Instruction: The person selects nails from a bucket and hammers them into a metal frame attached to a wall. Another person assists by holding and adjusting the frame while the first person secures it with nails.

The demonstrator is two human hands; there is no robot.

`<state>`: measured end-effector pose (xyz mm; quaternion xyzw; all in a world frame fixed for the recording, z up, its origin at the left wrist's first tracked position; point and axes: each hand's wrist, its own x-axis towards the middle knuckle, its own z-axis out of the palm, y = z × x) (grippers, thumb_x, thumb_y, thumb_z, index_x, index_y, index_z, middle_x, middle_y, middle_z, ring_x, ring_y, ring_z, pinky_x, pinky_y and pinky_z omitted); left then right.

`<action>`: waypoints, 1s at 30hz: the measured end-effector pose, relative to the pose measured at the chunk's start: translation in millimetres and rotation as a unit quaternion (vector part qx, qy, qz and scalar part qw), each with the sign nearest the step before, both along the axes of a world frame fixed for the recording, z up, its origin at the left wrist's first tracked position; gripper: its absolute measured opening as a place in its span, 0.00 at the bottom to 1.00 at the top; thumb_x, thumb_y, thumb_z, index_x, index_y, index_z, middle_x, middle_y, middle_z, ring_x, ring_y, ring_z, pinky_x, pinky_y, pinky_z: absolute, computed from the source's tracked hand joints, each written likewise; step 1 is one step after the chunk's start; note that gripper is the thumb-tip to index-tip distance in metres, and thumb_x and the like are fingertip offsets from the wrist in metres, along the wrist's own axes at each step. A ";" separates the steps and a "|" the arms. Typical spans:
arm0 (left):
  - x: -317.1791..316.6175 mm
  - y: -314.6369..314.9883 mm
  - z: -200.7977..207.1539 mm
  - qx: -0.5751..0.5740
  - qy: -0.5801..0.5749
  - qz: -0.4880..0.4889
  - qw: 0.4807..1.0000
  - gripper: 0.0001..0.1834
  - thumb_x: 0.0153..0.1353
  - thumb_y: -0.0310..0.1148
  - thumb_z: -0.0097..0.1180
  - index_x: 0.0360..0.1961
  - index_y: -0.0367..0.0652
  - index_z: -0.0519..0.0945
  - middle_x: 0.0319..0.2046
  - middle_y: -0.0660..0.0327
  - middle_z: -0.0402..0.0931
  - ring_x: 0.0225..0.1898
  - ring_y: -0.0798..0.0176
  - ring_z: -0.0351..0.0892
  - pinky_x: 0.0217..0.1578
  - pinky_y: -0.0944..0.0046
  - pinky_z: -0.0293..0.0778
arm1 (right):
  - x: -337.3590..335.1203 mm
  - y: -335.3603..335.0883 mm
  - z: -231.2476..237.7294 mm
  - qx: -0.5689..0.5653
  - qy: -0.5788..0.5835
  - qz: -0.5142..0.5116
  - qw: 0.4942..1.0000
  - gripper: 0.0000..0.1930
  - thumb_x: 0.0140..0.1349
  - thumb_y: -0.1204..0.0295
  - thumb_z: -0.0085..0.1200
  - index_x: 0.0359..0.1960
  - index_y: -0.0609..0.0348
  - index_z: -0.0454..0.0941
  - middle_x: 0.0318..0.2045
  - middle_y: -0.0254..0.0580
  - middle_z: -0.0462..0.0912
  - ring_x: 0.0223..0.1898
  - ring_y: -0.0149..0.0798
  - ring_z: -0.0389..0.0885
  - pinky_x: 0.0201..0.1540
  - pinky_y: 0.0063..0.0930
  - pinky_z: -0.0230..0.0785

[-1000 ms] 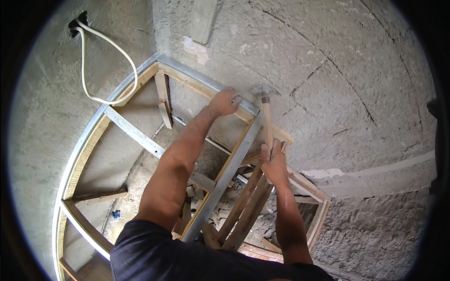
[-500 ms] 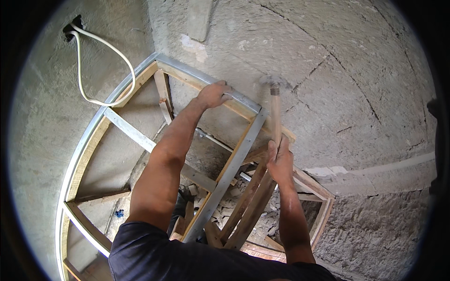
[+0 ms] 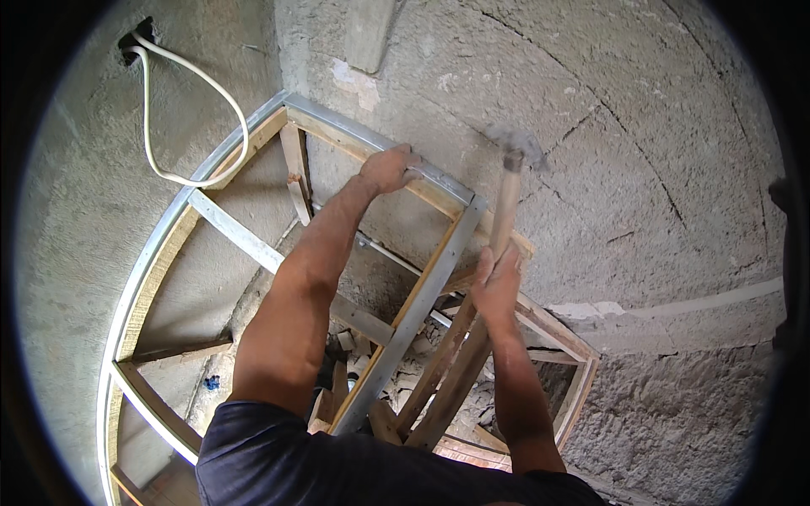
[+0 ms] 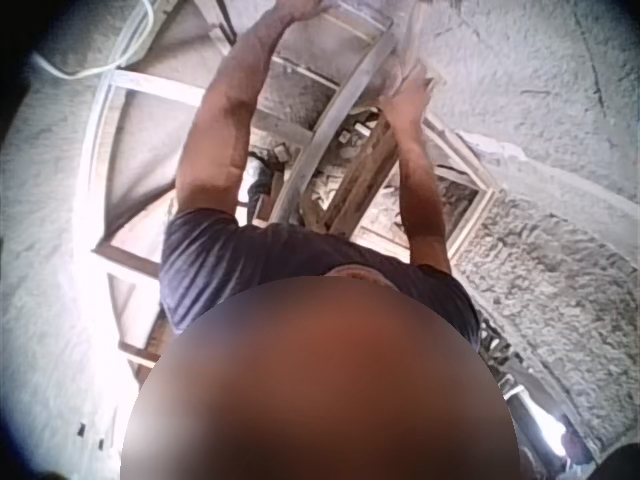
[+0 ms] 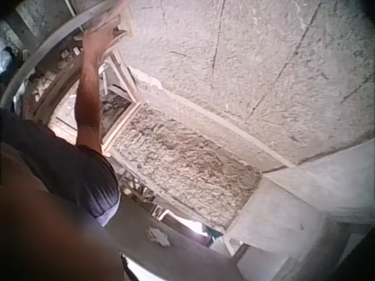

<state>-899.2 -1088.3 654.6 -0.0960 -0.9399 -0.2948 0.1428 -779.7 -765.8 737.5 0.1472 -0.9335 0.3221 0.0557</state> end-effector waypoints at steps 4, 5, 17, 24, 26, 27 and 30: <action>2.4 2.3 4.6 -0.033 -0.007 0.004 0.999 0.19 0.67 0.46 0.64 0.56 0.53 0.84 0.44 0.54 0.77 0.50 0.44 0.80 0.50 0.48 0.78 | -19.6 -7.1 -4.9 0.179 -0.119 0.052 0.975 0.22 0.78 0.62 0.46 0.65 0.62 0.61 0.32 0.71 0.85 0.37 0.75 0.84 0.43 0.65 0.76; 4.0 4.3 4.9 -0.036 -0.005 0.010 0.999 0.19 0.67 0.46 0.64 0.56 0.53 0.84 0.45 0.54 0.77 0.50 0.44 0.81 0.50 0.47 0.78 | -21.9 -5.4 -3.7 0.160 -0.086 0.057 0.982 0.22 0.78 0.62 0.47 0.64 0.62 0.62 0.34 0.72 0.85 0.38 0.75 0.84 0.43 0.64 0.75; 5.9 3.3 10.8 -0.061 -0.003 0.018 0.998 0.18 0.68 0.47 0.63 0.55 0.55 0.82 0.47 0.54 0.77 0.52 0.44 0.81 0.50 0.45 0.78 | -25.4 0.0 4.5 0.146 -0.061 0.085 0.984 0.24 0.77 0.61 0.48 0.65 0.65 0.63 0.34 0.72 0.85 0.38 0.74 0.85 0.44 0.63 0.75; 5.0 2.7 9.8 -0.031 -0.052 0.027 0.998 0.17 0.67 0.48 0.62 0.54 0.57 0.82 0.50 0.55 0.77 0.55 0.45 0.81 0.53 0.45 0.78 | -15.7 5.6 4.3 0.123 -0.047 0.051 0.990 0.22 0.77 0.61 0.48 0.62 0.65 0.64 0.38 0.73 0.85 0.44 0.72 0.84 0.49 0.66 0.73; 2.1 1.8 12.2 -0.040 -0.053 0.034 0.997 0.17 0.67 0.48 0.62 0.54 0.58 0.82 0.50 0.54 0.77 0.56 0.45 0.80 0.54 0.46 0.78 | -20.5 4.1 9.9 0.202 -0.102 0.070 0.972 0.20 0.77 0.62 0.48 0.60 0.65 0.65 0.38 0.73 0.85 0.45 0.72 0.84 0.49 0.65 0.73; 1.4 1.5 12.9 -0.048 -0.067 0.027 0.996 0.17 0.67 0.48 0.62 0.54 0.58 0.82 0.50 0.54 0.77 0.56 0.45 0.80 0.54 0.46 0.78 | -23.0 3.9 13.7 0.193 -0.111 0.073 0.972 0.20 0.77 0.62 0.48 0.59 0.65 0.65 0.38 0.73 0.85 0.44 0.72 0.84 0.49 0.65 0.73; 2.5 2.6 13.7 -0.041 -0.077 0.044 0.995 0.17 0.66 0.48 0.62 0.53 0.59 0.82 0.51 0.54 0.77 0.57 0.45 0.80 0.55 0.45 0.77 | -24.6 -0.1 22.0 0.137 -0.080 0.062 0.985 0.20 0.77 0.62 0.48 0.57 0.66 0.65 0.37 0.73 0.85 0.43 0.73 0.84 0.49 0.65 0.73</action>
